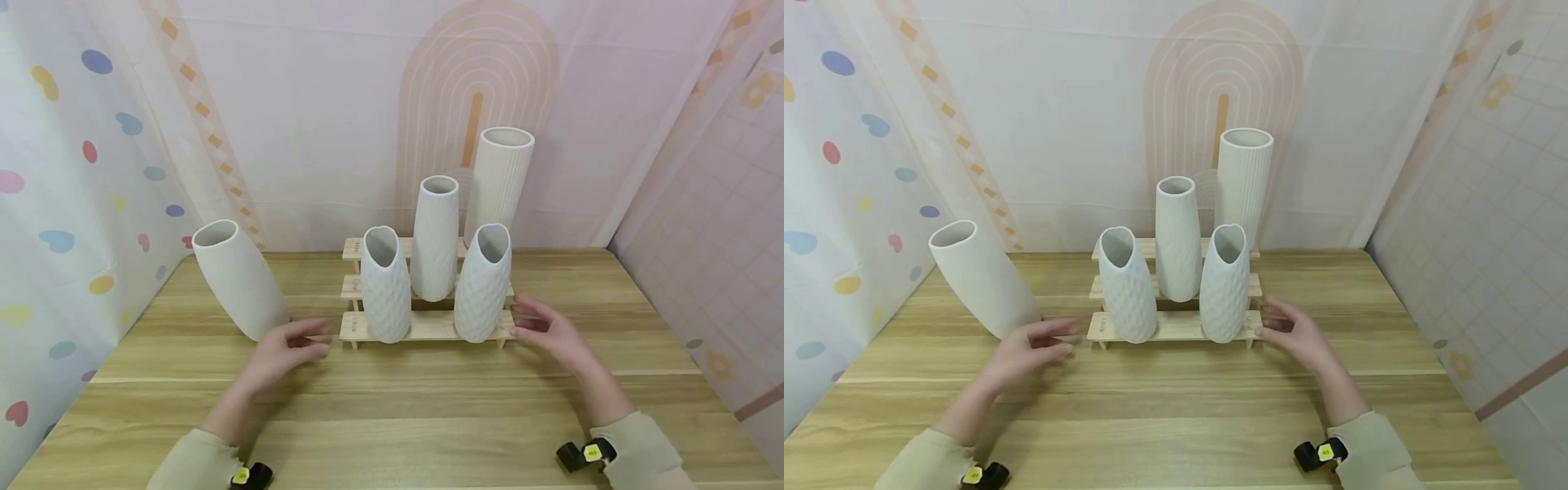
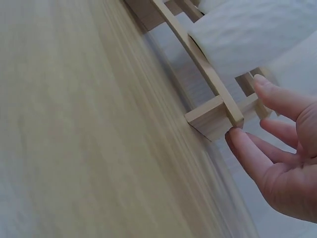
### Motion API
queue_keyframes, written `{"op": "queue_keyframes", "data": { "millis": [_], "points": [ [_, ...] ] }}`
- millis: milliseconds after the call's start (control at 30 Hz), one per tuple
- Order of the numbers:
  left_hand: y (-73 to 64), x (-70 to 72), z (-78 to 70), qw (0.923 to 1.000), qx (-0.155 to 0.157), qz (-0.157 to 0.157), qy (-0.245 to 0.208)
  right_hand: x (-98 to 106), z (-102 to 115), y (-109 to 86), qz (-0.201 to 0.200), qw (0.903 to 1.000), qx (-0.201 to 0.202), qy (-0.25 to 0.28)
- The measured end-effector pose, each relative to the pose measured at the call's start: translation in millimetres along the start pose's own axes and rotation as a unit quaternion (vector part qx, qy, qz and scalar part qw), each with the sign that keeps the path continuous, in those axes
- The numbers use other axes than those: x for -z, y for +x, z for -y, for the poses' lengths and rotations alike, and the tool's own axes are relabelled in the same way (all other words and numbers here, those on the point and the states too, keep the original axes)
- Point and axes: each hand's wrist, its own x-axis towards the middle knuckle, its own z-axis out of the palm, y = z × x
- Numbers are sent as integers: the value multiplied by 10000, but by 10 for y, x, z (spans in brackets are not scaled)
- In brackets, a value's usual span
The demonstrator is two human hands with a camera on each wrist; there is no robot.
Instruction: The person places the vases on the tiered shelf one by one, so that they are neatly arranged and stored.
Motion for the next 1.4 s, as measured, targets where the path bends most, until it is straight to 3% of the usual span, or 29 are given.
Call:
{"op": "queue_keyframes", "data": {
  "millis": [267,533,667,767,933,1033,1167,1400],
  "points": [
    [-296,304,-89,9971,-190,-360,637,-52,-1,27,168,9996,50,-200],
    [-537,620,-95,9922,-442,-747,890,-75,-33,57,182,9994,-66,-291],
    [-618,772,-96,9891,-483,-1157,771,-88,-20,58,181,9993,-151,-294],
    [-658,865,-95,9873,-466,-1467,387,-101,-7,62,179,9992,-175,-311],
    [-676,966,-66,9744,-457,-2047,-806,-107,-21,74,124,9990,-215,-358],
    [-649,991,-30,9663,-514,-2188,-1256,-105,-40,69,93,9990,-104,-421],
    [-573,980,5,9690,-448,-2159,-1116,-104,-75,70,87,9985,94,-534],
    [-385,916,31,9762,-129,-2118,-449,-94,-77,97,64,9977,-267,-612]
  ]
}}
